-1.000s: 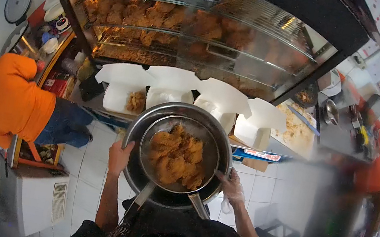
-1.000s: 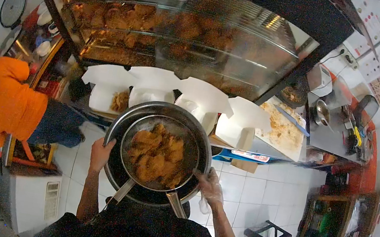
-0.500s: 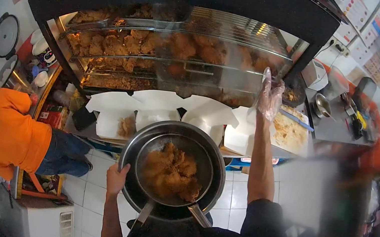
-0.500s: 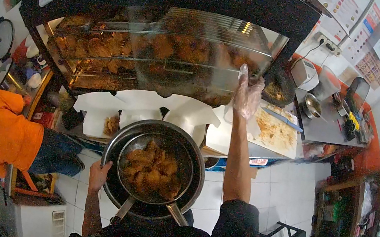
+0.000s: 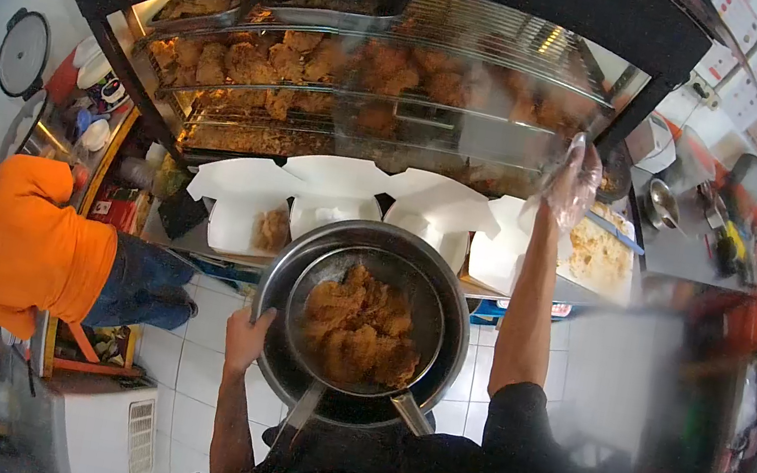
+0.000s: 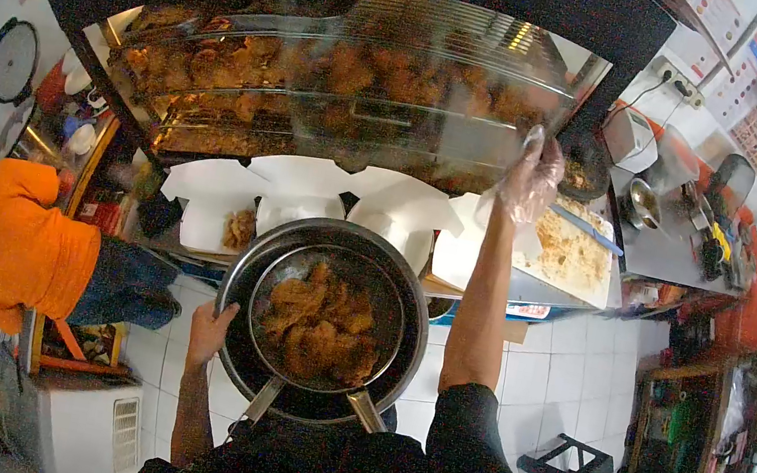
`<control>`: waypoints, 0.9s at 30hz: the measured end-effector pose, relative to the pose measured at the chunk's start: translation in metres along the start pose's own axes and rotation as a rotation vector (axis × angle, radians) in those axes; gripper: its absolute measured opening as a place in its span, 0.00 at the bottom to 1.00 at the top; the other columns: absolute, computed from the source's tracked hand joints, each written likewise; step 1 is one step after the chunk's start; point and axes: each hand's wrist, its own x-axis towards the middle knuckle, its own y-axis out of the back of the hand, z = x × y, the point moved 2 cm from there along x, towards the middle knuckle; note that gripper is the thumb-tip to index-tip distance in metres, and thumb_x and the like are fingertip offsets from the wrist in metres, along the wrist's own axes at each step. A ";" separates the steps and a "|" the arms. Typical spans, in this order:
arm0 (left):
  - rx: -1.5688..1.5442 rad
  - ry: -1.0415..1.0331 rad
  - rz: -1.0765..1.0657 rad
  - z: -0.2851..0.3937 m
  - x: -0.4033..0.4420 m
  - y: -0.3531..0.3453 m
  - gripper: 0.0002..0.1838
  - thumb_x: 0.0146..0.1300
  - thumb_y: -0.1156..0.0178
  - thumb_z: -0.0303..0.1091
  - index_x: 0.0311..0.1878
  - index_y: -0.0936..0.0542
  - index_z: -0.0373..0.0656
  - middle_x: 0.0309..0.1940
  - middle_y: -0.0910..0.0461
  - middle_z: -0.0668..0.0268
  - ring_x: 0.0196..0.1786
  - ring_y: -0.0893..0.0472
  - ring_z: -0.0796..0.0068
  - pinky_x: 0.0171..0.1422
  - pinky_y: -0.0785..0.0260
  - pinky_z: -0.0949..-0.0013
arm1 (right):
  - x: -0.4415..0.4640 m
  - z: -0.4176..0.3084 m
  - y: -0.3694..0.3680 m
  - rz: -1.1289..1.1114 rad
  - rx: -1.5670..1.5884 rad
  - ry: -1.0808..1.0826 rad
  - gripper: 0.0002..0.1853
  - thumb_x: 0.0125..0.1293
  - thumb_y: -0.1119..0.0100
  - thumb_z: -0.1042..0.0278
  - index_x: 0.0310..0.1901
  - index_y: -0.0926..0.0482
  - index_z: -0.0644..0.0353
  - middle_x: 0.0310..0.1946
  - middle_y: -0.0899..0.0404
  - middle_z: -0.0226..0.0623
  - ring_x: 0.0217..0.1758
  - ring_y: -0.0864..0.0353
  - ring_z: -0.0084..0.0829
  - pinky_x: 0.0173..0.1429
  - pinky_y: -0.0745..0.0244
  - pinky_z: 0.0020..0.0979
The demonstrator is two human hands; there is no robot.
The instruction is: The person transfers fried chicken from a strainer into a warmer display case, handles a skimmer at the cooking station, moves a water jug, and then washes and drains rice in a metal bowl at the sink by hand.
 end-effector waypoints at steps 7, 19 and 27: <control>0.077 0.006 -0.027 0.007 0.004 0.003 0.16 0.63 0.37 0.43 0.37 0.16 0.35 0.23 0.18 0.55 0.28 0.19 0.65 0.36 0.30 0.59 | 0.001 -0.031 0.010 -0.173 -0.344 -0.082 0.26 0.71 0.42 0.49 0.56 0.22 0.66 0.50 0.18 0.38 0.54 0.23 0.28 0.60 0.31 0.29; 0.012 0.052 0.019 -0.006 0.011 -0.003 0.17 0.60 0.37 0.44 0.40 0.16 0.38 0.27 0.17 0.52 0.31 0.17 0.57 0.37 0.29 0.57 | -0.009 -0.002 -0.025 -0.163 -0.070 -0.162 0.50 0.58 0.29 0.42 0.72 0.42 0.64 0.70 0.39 0.47 0.69 0.34 0.37 0.70 0.37 0.34; 0.051 0.060 0.022 0.013 0.006 0.007 0.18 0.59 0.36 0.46 0.39 0.15 0.39 0.27 0.17 0.52 0.32 0.16 0.54 0.39 0.28 0.55 | -0.041 -0.016 -0.025 -0.213 -0.548 0.322 0.52 0.62 0.41 0.31 0.75 0.47 0.64 0.70 0.37 0.60 0.72 0.34 0.53 0.73 0.40 0.46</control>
